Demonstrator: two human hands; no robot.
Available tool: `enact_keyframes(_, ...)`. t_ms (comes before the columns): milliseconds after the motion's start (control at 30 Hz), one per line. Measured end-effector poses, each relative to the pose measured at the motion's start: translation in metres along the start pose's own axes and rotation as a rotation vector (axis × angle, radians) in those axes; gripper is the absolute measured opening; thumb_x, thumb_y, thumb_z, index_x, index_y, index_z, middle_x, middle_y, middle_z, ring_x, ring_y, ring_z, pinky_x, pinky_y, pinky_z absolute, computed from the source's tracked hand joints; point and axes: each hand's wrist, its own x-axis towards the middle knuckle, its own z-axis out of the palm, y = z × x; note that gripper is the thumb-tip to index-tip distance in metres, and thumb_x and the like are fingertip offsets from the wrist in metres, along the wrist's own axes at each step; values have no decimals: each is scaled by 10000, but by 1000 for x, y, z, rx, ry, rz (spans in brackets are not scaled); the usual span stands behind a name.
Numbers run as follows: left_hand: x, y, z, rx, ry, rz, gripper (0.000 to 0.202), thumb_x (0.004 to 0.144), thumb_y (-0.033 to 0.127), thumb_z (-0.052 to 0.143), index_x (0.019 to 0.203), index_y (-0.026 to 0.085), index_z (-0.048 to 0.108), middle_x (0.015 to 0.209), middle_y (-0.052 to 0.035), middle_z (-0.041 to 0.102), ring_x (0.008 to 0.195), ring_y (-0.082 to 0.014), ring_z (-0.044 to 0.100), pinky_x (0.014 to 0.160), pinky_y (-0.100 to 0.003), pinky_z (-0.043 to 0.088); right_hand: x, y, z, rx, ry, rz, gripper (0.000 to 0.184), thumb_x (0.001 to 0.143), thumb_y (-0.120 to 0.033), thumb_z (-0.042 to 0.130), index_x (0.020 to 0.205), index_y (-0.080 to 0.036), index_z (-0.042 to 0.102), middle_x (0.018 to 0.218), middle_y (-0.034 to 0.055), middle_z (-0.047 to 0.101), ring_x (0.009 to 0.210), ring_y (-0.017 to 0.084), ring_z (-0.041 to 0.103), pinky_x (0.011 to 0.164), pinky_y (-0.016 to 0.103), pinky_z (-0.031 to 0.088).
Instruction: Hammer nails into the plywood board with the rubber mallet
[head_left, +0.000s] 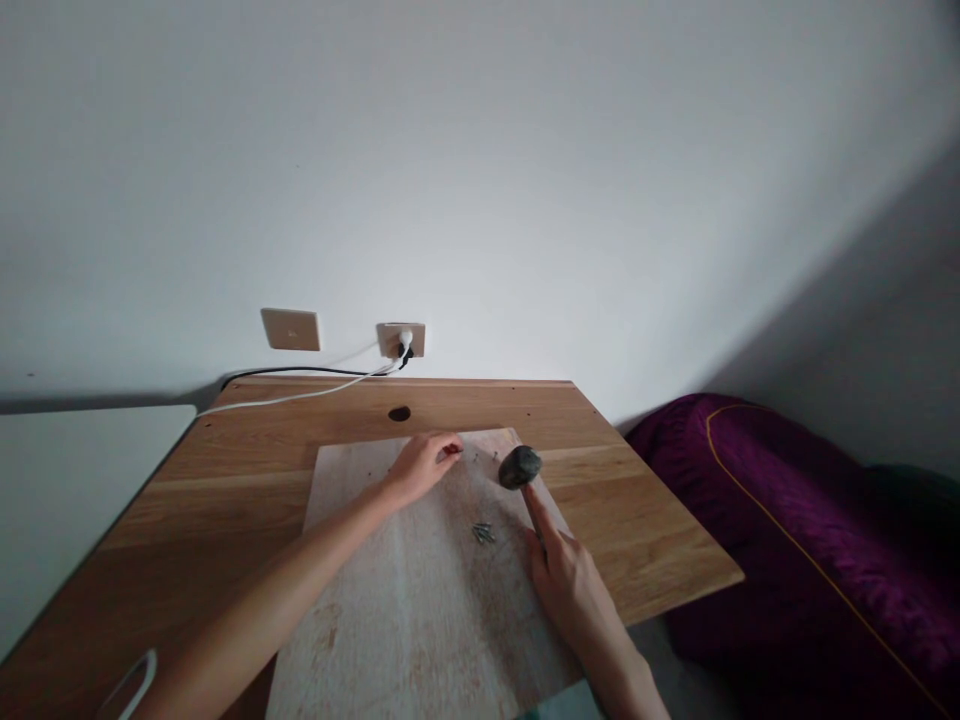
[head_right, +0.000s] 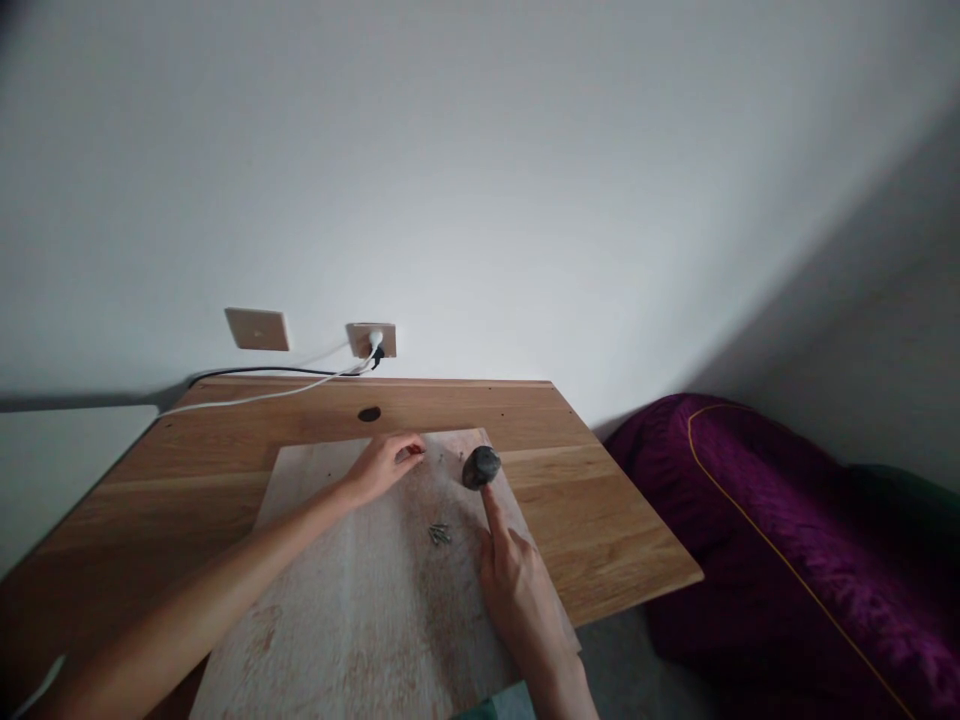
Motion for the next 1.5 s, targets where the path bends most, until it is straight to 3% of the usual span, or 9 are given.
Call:
enact_keyframes(433, -2, 12, -4, 220, -58, 34, 128, 889, 98, 676, 874, 219, 718, 899, -27, 738, 914, -209, 681, 870, -298, 488, 1, 2, -2, 1, -37, -18, 587, 1058, -271, 347, 1641, -207, 315, 1117, 126, 799, 867, 259, 782, 726, 309, 560)
enact_keyframes(767, -3, 12, -3, 316, -65, 54, 297, 793, -35, 596, 936, 199, 710, 954, -38, 720, 971, -210, 665, 892, -300, 489, 4, 1, -1, -122, -47, -68, 595, 1041, -227, 362, 1625, -117, 331, 881, 119, 800, 685, 236, 742, 621, 288, 528)
enact_keyframes(1000, -3, 14, -4, 344, -50, 86, 253, 830, -8, 592, 911, 208, 697, 934, -32, 714, 945, -200, 664, 878, -301, 493, 1, -4, 0, -93, -26, -33, 607, 1030, -218, 390, 1628, -131, 337, 848, 119, 795, 709, 250, 753, 629, 287, 532)
enact_keyframes(1300, 3, 26, -17, 417, -176, 158, 257, 840, -16, 595, 897, 204, 715, 917, -37, 742, 929, -214, 675, 907, -324, 498, 0, -9, -7, -1, -52, -47, 621, 1043, -221, 335, 1656, -154, 268, 1003, 138, 800, 824, 251, 771, 748, 321, 578)
enact_keyframes(1500, -1, 28, -5, 434, -130, 123, 117, 921, 103, 642, 900, 198, 708, 919, -54, 723, 938, -226, 669, 889, -338, 507, 0, -10, -7, -8, -77, -19, 607, 1050, -228, 338, 1650, -155, 287, 999, 140, 800, 843, 260, 774, 763, 334, 581)
